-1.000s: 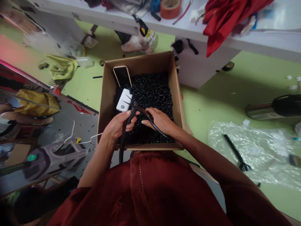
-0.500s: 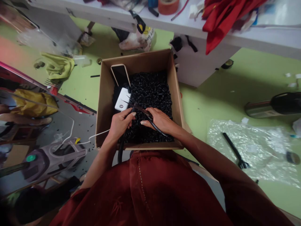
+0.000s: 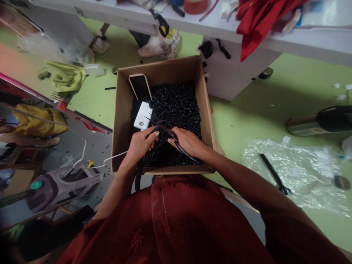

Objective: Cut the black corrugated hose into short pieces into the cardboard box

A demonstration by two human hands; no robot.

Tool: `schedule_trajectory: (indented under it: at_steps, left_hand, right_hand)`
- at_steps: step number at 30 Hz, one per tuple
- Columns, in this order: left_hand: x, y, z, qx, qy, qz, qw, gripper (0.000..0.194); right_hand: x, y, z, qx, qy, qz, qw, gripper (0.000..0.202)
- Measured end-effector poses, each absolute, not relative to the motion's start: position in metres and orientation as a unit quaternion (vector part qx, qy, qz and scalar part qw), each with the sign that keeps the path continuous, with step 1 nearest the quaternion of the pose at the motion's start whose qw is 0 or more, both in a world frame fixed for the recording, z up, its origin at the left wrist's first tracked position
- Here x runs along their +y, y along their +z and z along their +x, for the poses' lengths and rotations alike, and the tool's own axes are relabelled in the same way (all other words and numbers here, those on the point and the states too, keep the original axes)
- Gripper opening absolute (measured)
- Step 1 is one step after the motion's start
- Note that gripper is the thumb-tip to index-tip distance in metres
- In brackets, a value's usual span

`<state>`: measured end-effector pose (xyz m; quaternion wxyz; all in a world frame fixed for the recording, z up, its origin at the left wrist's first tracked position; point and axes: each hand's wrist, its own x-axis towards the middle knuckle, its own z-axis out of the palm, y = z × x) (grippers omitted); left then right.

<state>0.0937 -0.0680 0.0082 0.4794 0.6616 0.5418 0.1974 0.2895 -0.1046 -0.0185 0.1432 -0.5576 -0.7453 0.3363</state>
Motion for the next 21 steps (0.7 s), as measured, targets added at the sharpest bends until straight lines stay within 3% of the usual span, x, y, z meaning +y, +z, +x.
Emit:
schedule_trajectory:
  at_steps: [21]
  left_hand:
    - [-0.0653, 0.0152, 0.0949, 0.56, 0.143, 0.634, 0.513, 0.025]
  right_hand:
    - [-0.1101, -0.0174, 0.2881, -0.725, 0.287, -0.625, 0.035, 0.025]
